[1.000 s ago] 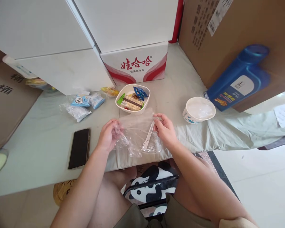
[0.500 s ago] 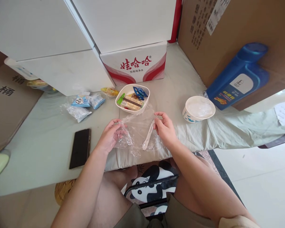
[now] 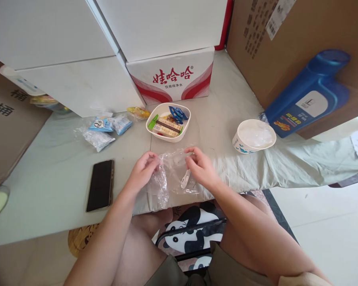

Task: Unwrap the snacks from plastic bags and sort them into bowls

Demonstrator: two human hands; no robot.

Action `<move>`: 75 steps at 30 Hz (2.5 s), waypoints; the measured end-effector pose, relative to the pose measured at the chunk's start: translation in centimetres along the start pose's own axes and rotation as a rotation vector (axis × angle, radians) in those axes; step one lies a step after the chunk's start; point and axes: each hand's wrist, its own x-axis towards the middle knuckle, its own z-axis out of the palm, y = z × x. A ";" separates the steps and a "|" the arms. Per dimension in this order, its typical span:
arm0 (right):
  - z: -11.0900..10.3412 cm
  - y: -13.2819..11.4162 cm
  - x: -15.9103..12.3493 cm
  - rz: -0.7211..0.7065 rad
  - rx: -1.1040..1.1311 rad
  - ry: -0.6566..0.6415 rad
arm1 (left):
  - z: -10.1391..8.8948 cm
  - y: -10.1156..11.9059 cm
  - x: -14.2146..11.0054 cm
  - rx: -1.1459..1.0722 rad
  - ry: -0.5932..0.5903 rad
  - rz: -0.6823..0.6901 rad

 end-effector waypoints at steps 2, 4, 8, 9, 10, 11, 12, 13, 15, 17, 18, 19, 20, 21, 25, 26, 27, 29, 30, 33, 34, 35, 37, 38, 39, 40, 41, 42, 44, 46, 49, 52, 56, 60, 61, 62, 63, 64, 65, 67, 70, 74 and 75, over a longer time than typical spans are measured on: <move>0.6 0.4 -0.4 -0.072 -0.139 -0.100 | 0.3 -0.1 -0.4 0.251 -0.060 0.116; 1.2 0.7 -0.8 -0.156 -0.266 -0.223 | 0.7 -0.1 -0.9 0.384 -0.126 0.214; 1.4 0.8 -0.9 -0.239 -0.321 -0.348 | 0.8 -0.1 -1.1 0.300 -0.173 0.271; 1.3 0.8 -0.8 -0.225 -0.308 -0.318 | 0.8 -0.2 -1.0 0.255 -0.150 0.249; 1.0 0.8 -0.6 -0.204 -0.292 -0.271 | 0.7 -0.3 -0.8 0.205 -0.117 0.222; 0.8 0.8 -0.4 -0.184 -0.271 -0.217 | 0.7 -0.4 -0.5 0.146 -0.077 0.193; 0.5 0.7 -0.2 -0.166 -0.244 -0.167 | 0.6 -0.4 -0.2 0.074 -0.037 0.163; 0.2 0.6 -0.1 -0.149 -0.202 -0.123 | 0.5 -0.4 0.0 -0.010 0.002 0.133; -0.3 0.4 0.1 -0.105 -0.068 -0.029 | 0.4 -0.2 0.3 -0.188 0.075 0.074; -0.7 0.1 0.2 -0.054 0.096 0.075 | 0.3 0.2 0.4 -0.329 0.133 0.036; -0.9 0.0 0.3 -0.039 0.172 0.126 | 0.2 0.3 0.4 -0.375 0.158 0.026; -1.1 -0.1 0.3 -0.034 0.234 0.170 | 0.2 0.5 0.4 -0.410 0.180 0.017; -1.3 -0.2 0.4 -0.032 0.272 0.204 | 0.1 0.6 0.4 -0.437 0.199 0.006; -1.4 -0.2 0.5 -0.032 0.291 0.229 | 0.1 0.7 0.5 -0.462 0.214 -0.011; -2.0 0.0 0.8 -0.005 0.283 0.279 | -0.6 0.9 0.8 -0.552 0.254 -0.087; -2.2 0.1 0.8 -0.002 0.273 0.279 | -0.9 0.9 0.9 -0.577 0.230 -0.099; -2.3 0.1 0.8 -0.010 0.257 0.271 | -1.0 0.9 0.8 -0.594 0.180 -0.113; -2.5 -0.2 0.5 -0.045 0.192 0.224 | -1.2 0.9 0.6 -0.557 0.042 -0.125; -2.6 -0.3 0.4 -0.068 0.151 0.186 | -1.1 0.7 0.5 -0.497 -0.015 -0.115; -2.7 -0.9 0.0 -0.108 0.057 0.093 | -0.5 0.3 0.2 -0.275 -0.003 -0.029; -2.8 -1.0 0.0 -0.106 0.038 0.092 | -0.4 0.2 0.2 -0.243 0.039 -0.014; -2.9 -1.0 0.0 -0.101 0.020 0.107 | -0.4 0.1 0.3 -0.241 0.079 -0.018; -3.2 -0.8 0.2 -0.083 -0.008 0.162 | -1.1 0.3 0.5 -0.312 0.106 -0.082; -3.4 -0.5 0.3 -0.071 -0.016 0.190 | -1.7 0.5 0.7 -0.375 0.091 -0.132; -3.5 -0.3 0.5 -0.059 -0.015 0.211 | -2.4 0.7 0.7 -0.452 0.072 -0.177; -3.7 0.0 0.6 -0.050 -0.007 0.229 | -3.0 0.9 0.8 -0.537 0.062 -0.201; -3.9 0.2 0.7 -0.043 0.004 0.244 | -3.6 1.1 0.7 -0.623 0.059 -0.195; -4.0 0.4 0.8 -0.039 0.018 0.256 | -4.0 1.2 0.5 -0.694 0.052 -0.161; -4.1 0.5 0.8 -0.040 0.046 0.264 | -4.2 1.4 0.1 -0.742 -0.003 -0.064; -4.2 0.3 0.7 -0.044 0.063 0.254 | -3.7 1.3 -0.4 -0.659 -0.077 -0.020; -4.2 -0.3 0.4 -0.040 0.044 0.195 | -2.7 1.0 -0.6 -0.504 0.000 0.017; -4.4 -0.5 0.0 -0.025 -0.007 0.082 | -2.6 0.8 -0.4 -0.497 0.121 0.143; -5.0 -0.3 -0.7 -0.009 -0.040 0.022 | -2.6 0.9 -0.3 -0.457 0.093 0.190; -5.9 -0.1 -1.3 -0.033 -0.037 0.039 | -1.8 0.8 -0.4 -0.374 0.100 0.145; -6.2 -0.1 -1.5 -0.045 -0.032 0.042 | -1.7 0.8 -0.4 -0.380 0.117 0.148; -6.5 0.0 -1.8 -0.059 -0.032 0.042 | -1.6 0.7 -0.3 -0.392 0.138 0.160; -6.8 0.1 -2.0 -0.074 -0.045 0.040 | -1.5 0.7 -0.2 -0.403 0.157 0.176; -7.1 0.2 -2.2 -0.090 -0.077 0.041 | -1.5 0.6 0.0 -0.405 0.169 0.191; -7.4 0.3 -2.3 -0.107 -0.132 0.045 | -1.4 0.6 0.1 -0.396 0.170 0.205; -8.0 0.6 -2.6 -0.153 -0.296 0.065 | -1.2 0.6 0.2 -0.357 0.154 0.223; -8.8 0.9 -2.8 -0.254 -0.526 0.130 | -0.7 0.6 0.2 -0.308 0.140 0.270; -9.8 1.0 -3.2 -0.446 -0.641 0.307 | -0.5 0.5 0.3 -0.080 0.116 0.396; -10.0 0.9 -3.4 -0.495 -0.660 0.350 | -0.5 0.4 0.4 0.003 0.113 0.430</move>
